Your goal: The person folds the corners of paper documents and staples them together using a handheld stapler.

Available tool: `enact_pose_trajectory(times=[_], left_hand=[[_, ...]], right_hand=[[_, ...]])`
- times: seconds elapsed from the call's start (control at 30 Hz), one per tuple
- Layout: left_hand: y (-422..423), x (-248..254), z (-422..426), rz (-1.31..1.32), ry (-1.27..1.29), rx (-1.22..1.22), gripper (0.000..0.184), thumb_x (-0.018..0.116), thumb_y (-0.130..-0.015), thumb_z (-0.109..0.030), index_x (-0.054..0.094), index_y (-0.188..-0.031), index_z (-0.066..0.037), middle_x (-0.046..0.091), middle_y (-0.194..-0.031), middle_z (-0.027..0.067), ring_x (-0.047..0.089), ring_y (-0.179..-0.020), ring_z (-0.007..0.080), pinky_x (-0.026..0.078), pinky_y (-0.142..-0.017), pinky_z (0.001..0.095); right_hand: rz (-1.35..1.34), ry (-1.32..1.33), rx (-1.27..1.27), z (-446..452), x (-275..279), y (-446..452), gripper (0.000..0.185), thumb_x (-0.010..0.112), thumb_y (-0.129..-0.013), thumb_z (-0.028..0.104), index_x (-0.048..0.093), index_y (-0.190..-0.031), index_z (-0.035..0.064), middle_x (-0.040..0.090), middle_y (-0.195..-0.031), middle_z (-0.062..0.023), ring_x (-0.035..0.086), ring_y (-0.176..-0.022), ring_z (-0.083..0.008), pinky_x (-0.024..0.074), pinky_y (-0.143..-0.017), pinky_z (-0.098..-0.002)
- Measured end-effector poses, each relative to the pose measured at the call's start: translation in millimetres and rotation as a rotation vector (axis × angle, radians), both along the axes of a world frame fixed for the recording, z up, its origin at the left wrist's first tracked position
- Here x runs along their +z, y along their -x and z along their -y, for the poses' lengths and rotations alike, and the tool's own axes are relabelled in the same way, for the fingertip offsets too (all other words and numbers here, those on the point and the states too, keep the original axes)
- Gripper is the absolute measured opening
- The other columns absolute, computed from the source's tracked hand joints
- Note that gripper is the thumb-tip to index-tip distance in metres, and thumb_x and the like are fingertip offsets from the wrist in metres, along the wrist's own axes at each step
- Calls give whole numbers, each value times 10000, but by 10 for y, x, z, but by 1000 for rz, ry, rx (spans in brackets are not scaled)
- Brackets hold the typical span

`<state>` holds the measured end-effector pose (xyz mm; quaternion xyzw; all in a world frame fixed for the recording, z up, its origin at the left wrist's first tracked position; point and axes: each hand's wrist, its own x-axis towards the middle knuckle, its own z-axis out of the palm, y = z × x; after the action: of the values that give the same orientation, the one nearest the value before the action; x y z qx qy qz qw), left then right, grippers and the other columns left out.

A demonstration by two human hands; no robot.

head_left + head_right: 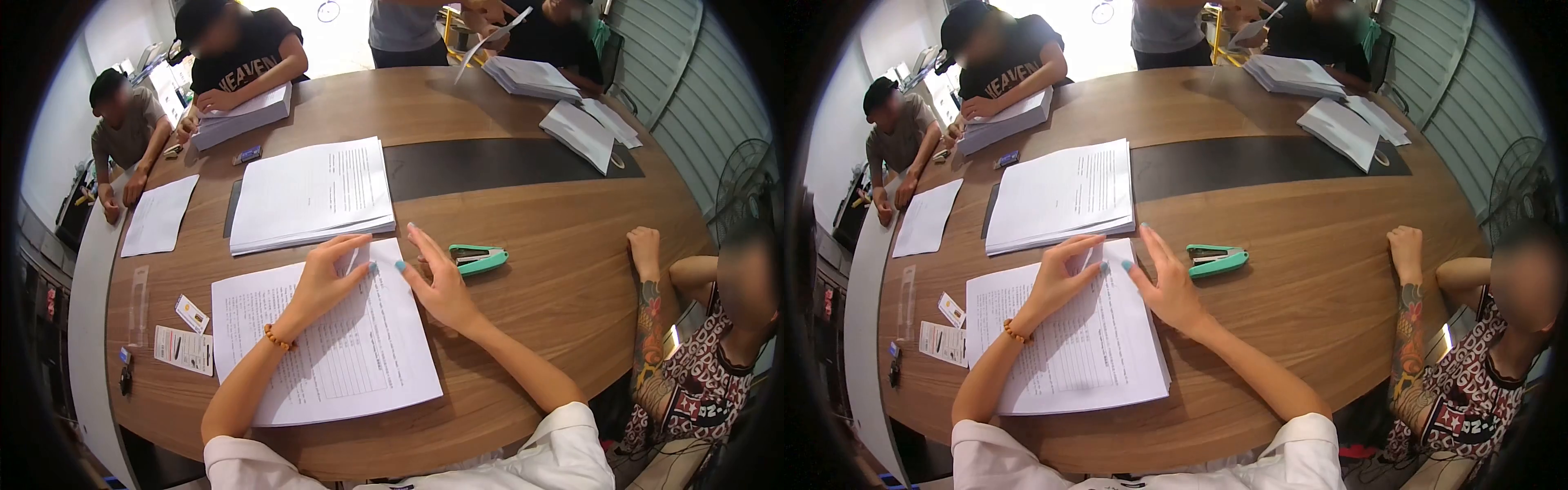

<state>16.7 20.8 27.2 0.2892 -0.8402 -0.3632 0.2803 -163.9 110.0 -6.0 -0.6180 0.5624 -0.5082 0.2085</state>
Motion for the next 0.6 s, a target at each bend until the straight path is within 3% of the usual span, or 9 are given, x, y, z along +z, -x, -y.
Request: enact_pose_trajectory(times=[0.03, 0.13, 0.17, 0.23, 0.27, 0.3, 0.33, 0.43, 0.6], left_hand=[[-2, 52, -5, 3, -3, 0, 492, 662, -743, -43, 535, -1218, -33, 607, -1122, 105, 555, -1039, 163, 423, -895, 266], [-2, 124, 2, 167, -211, 32, 458, 653, -762, -52, 542, -1206, -25, 591, -1163, 109, 554, -1053, 177, 414, -903, 267], [-22, 37, 50, 101, -119, 33, 441, 641, -777, -69, 544, -1205, -22, 589, -1169, 108, 556, -1041, 171, 419, -890, 269], [-149, -15, 132, 39, -27, 33, 424, 630, -793, -87, 545, -1203, -19, 586, -1175, 106, 558, -1029, 165, 425, -878, 271], [-262, -9, 199, 38, 44, 101, 415, 613, -816, -147, 543, -1200, -5, 589, -1163, 126, 556, -1044, 192, 421, -891, 282], [-400, -2, 268, 36, 115, 170, 421, 597, -839, -207, 540, -1196, 8, 591, -1152, 147, 555, -1059, 218, 418, -904, 292], [-603, 49, 310, 16, 2, 258, 421, 567, -863, -230, 528, -1211, 3, 582, -1168, 146, 540, -1079, 214, 405, -919, 295], [-1298, 120, 328, -14, -151, 547, 410, 463, -930, -235, 484, -1245, 27, 522, -1249, 155, 485, -1144, 210, 344, -970, 276], [-1699, -165, 96, -272, -429, 677, 505, 383, -941, -295, 370, -1314, 46, 397, -1355, 177, 365, -1256, 231, 255, -1041, 292]], right_hand=[[109, -65, 43, 1, 4, 14, 559, 566, -847, 231, 387, -1288, -62, 368, -1337, -267, 390, -1229, -378, 332, -1007, -367], [52, -166, 120, -45, 56, 7, 529, 522, -875, 202, 362, -1299, -70, 396, -1321, -263, 394, -1233, -359, 340, -1001, -373], [54, -166, 120, -54, 51, -4, 529, 522, -875, 202, 362, -1299, -70, 396, -1321, -263, 394, -1233, -359, 340, -1001, -373], [-14, -146, 93, -71, 21, -39, 498, 499, -908, 174, 343, -1332, -36, 364, -1376, -196, 400, -1246, -259, 358, -989, -328], [-12, -145, 94, -59, -13, -34, 498, 499, -908, 174, 343, -1332, -36, 364, -1376, -196, 400, -1246, -259, 358, -989, -328], [165, -134, 90, -36, -63, -21, 513, 493, -906, 198, 338, -1326, -51, 362, -1369, -217, 395, -1244, -303, 348, -996, -345], [341, -124, 88, -30, -87, -13, 530, 488, -903, 221, 333, -1321, -66, 360, -1362, -239, 390, -1242, -347, 338, -1003, -362], [279, -168, 73, -67, -47, 48, 526, 465, -916, 222, 319, -1327, -70, 330, -1380, -244, 365, -1264, -332, 310, -1024, -346], [177, -153, 83, -43, -49, -85, 522, 420, -933, 236, 305, -1324, -91, 310, -1393, -242, 309, -1302, -303, 254, -1054, -315]])
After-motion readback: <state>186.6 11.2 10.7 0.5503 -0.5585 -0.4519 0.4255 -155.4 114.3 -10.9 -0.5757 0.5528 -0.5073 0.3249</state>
